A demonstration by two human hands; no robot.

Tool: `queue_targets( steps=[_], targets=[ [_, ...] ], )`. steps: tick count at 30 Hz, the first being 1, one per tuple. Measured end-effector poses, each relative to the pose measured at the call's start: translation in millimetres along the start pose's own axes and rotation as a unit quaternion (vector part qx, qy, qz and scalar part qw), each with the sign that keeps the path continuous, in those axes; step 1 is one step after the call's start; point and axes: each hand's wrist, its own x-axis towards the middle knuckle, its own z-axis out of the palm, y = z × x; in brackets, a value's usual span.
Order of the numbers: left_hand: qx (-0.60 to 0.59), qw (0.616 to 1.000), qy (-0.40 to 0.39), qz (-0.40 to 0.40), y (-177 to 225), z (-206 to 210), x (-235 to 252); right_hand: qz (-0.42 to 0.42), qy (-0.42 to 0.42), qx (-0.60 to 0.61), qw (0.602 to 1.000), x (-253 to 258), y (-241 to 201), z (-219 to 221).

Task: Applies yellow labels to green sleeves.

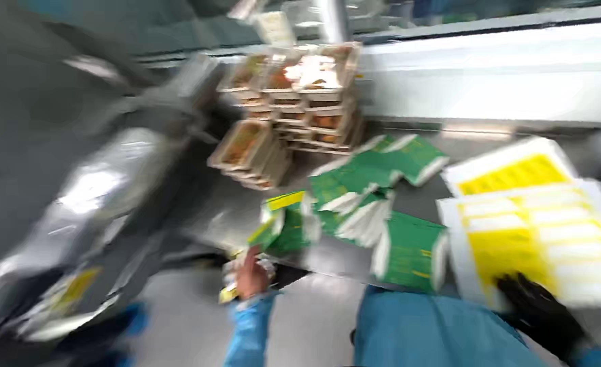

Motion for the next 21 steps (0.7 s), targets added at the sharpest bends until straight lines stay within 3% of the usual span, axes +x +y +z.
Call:
queue_targets(
  steps=[1, 2, 4, 5, 8, 10, 11, 12, 13, 14, 16, 17, 18, 19, 21],
  targets=[
    [-0.032, 0.999, -0.030, -0.017, -9.4, 13.6, 8.3, -0.015, 0.046, -0.009, 0.999, -10.2, -0.1, 5.0],
    [0.037, 0.993, -0.110, 0.018, -27.2, 22.2, 20.2, -0.013, 0.055, -0.008, 0.998, -16.6, -2.5, 1.8],
    [0.212, 0.928, -0.269, 0.150, -70.1, 39.7, 52.5, 0.012, 0.027, 0.001, 1.000, -24.7, -4.5, -5.6],
    [0.243, 0.904, -0.313, 0.164, -73.0, 44.3, 60.0, 0.024, 0.013, 0.006, 1.000, -27.6, -4.6, -4.9],
    [0.271, 0.907, -0.263, 0.188, 0.4, 37.9, 33.8, 0.023, 0.020, 0.017, 0.999, -32.9, -5.0, 8.1],
    [0.179, 0.915, -0.214, 0.291, 43.6, 47.5, -12.1, 0.026, 0.021, 0.051, 0.998, -35.6, -3.2, 8.7],
    [0.097, 0.915, -0.240, 0.308, 62.2, 60.4, -43.9, 0.039, 0.026, 0.064, 0.997, -36.1, -3.1, 5.1],
    [0.003, 0.918, -0.298, 0.262, 84.3, 77.6, -85.4, 0.059, 0.035, 0.067, 0.995, -35.9, -5.6, -1.3],
    [-0.073, 0.906, -0.385, 0.159, 112.2, 95.6, -133.7, 0.082, 0.060, 0.057, 0.993, -34.9, -10.2, -8.9],
    [-0.106, 0.869, -0.482, 0.029, 140.5, 114.6, -180.6, 0.100, 0.096, 0.037, 0.990, -33.0, -15.0, -15.5],
    [-0.125, 0.727, -0.651, -0.181, 173.5, 163.4, -252.3, 0.109, 0.163, 0.002, 0.980, -25.4, -24.6, -28.8],
    [-0.148, 0.663, -0.690, -0.248, 180.9, 188.5, -280.1, 0.102, 0.177, -0.016, 0.979, -21.9, -29.1, -32.8],
    [-0.185, 0.626, -0.698, -0.295, 188.3, 208.4, -302.9, 0.089, 0.182, -0.024, 0.979, -18.9, -33.2, -35.3],
    [-0.223, 0.610, -0.686, -0.329, 197.3, 221.4, -319.2, 0.077, 0.182, -0.022, 0.980, -16.5, -36.9, -36.1],
    [-0.223, 0.650, -0.648, -0.329, 210.0, 234.0, -337.8, 0.063, 0.173, 0.007, 0.983, -14.0, -38.3, -35.0]
  ],
)
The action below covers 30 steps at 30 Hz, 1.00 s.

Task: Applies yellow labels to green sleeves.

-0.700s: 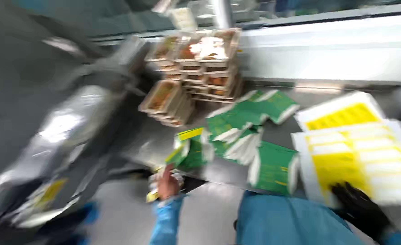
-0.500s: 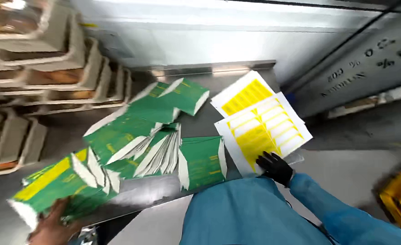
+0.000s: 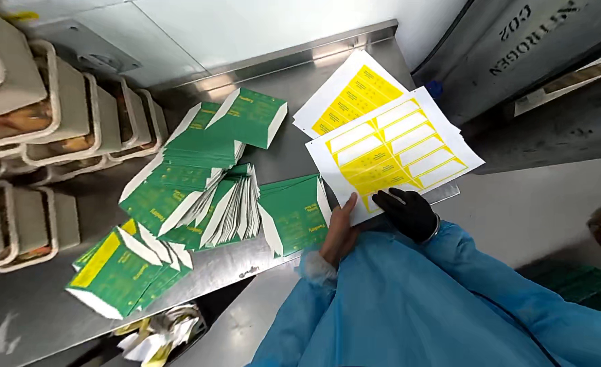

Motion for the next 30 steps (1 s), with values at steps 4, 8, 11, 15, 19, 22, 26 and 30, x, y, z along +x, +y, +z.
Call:
queue_targets(
  steps=[4, 8, 11, 15, 19, 22, 26, 30],
  targets=[
    [0.046, 0.997, 0.051, 0.034, -12.7, 9.0, 4.1, 0.084, -0.010, 0.145, 0.986, 0.1, 4.7, -8.0],
    [0.037, 0.992, 0.058, 0.106, -25.9, 22.5, 2.8, 0.202, 0.049, 0.188, 0.960, 13.1, -8.1, -15.4],
    [0.034, 0.988, 0.049, 0.144, -29.7, 29.4, 8.8, 0.209, 0.062, 0.223, 0.950, 16.6, -8.4, -14.8],
    [0.061, 0.983, 0.050, 0.169, -35.1, 35.1, 10.8, 0.195, 0.098, 0.242, 0.945, 14.3, -4.1, -15.6],
    [0.072, 0.981, 0.062, 0.171, -33.2, 43.0, 9.7, 0.152, 0.103, 0.245, 0.952, 15.0, 5.6, -22.2],
    [0.060, 0.984, 0.056, 0.159, -28.0, 43.8, 10.8, 0.102, 0.061, 0.200, 0.973, 16.1, 15.9, -25.2],
    [0.063, 0.984, 0.059, 0.158, -26.8, 46.5, 10.5, 0.099, 0.074, 0.226, 0.966, 19.4, 23.0, -27.5],
    [0.059, 0.981, 0.074, 0.170, -26.8, 50.3, 10.7, 0.132, 0.118, 0.255, 0.951, 22.6, 19.2, -28.3]
  ],
)
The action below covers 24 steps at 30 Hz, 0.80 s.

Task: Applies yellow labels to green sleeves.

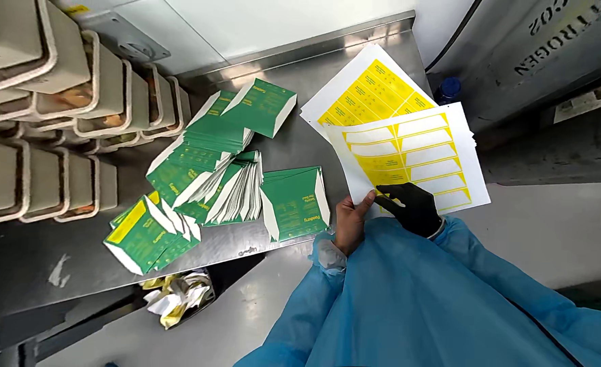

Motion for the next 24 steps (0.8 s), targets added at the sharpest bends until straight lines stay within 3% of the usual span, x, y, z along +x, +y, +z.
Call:
queue_targets(
  steps=[5, 8, 11, 18, 24],
  targets=[
    [-0.021, 1.000, 0.011, -0.007, 0.0, 3.1, -0.1, 0.037, -0.022, 0.057, 0.997, 3.0, -2.4, 2.0],
    [-0.022, 1.000, 0.018, -0.004, 1.8, 3.8, 2.5, 0.018, -0.023, 0.055, 0.998, 6.0, 1.7, 1.3],
    [0.006, 1.000, 0.010, 0.013, 4.2, 1.0, 2.2, 0.014, -0.032, 0.085, 0.996, 9.6, 5.2, -1.3],
    [0.087, 0.995, -0.008, 0.057, 8.4, -4.2, -5.0, 0.090, -0.003, 0.114, 0.989, 13.6, -2.3, -2.6],
    [0.064, 0.996, -0.016, 0.061, 0.0, -16.4, 3.7, 0.261, -0.097, 0.204, 0.939, 22.2, 0.0, -3.5]
  ],
)
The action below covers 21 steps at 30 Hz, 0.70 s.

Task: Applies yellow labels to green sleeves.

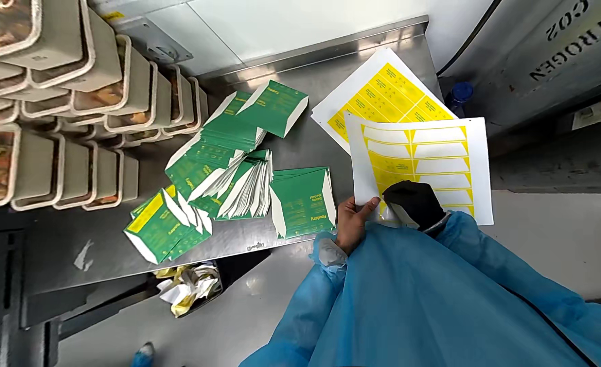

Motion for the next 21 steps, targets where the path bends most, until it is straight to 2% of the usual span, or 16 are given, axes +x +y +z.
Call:
queue_targets(
  steps=[3, 7, 10, 13, 14, 16, 17, 19, 20, 21],
  targets=[
    [-0.031, 0.999, -0.001, -0.013, -3.2, -0.4, -1.9, 0.099, -0.011, 0.033, 0.994, 5.7, -1.9, -0.8],
    [-0.031, 0.999, 0.009, -0.015, -5.4, -0.1, -1.8, 0.116, 0.009, 0.036, 0.992, 6.4, 0.7, -3.5],
    [-0.022, 0.996, 0.075, -0.047, -8.9, -0.9, 2.2, 0.113, 0.088, 0.032, 0.989, 12.0, 12.8, -36.1],
    [0.006, 0.988, 0.133, -0.078, -21.1, -6.8, 11.7, 0.173, 0.217, 0.038, 0.960, 23.7, 28.0, -101.6],
    [0.046, 0.985, 0.143, -0.087, -23.5, -7.9, 15.2, 0.188, 0.270, 0.041, 0.943, 27.5, 27.3, -122.0],
    [0.198, 0.964, 0.141, -0.110, -17.0, -10.6, 25.0, 0.168, 0.347, 0.036, 0.922, 32.1, 13.8, -150.8],
    [0.299, 0.939, 0.116, -0.123, -6.5, -15.3, 26.4, 0.144, 0.369, 0.035, 0.917, 31.5, 2.6, -156.0],
    [0.481, 0.863, 0.058, -0.142, 17.4, -28.6, 24.0, 0.112, 0.361, 0.017, 0.926, 26.5, -22.8, -152.6],
    [0.524, 0.843, 0.058, -0.105, 28.0, -33.5, 18.8, 0.094, 0.337, 0.011, 0.937, 23.9, -36.0, -146.1],
    [0.533, 0.843, 0.069, -0.024, 35.7, -36.4, 12.4, 0.076, 0.317, 0.011, 0.945, 22.5, -47.4, -135.9]
  ],
)
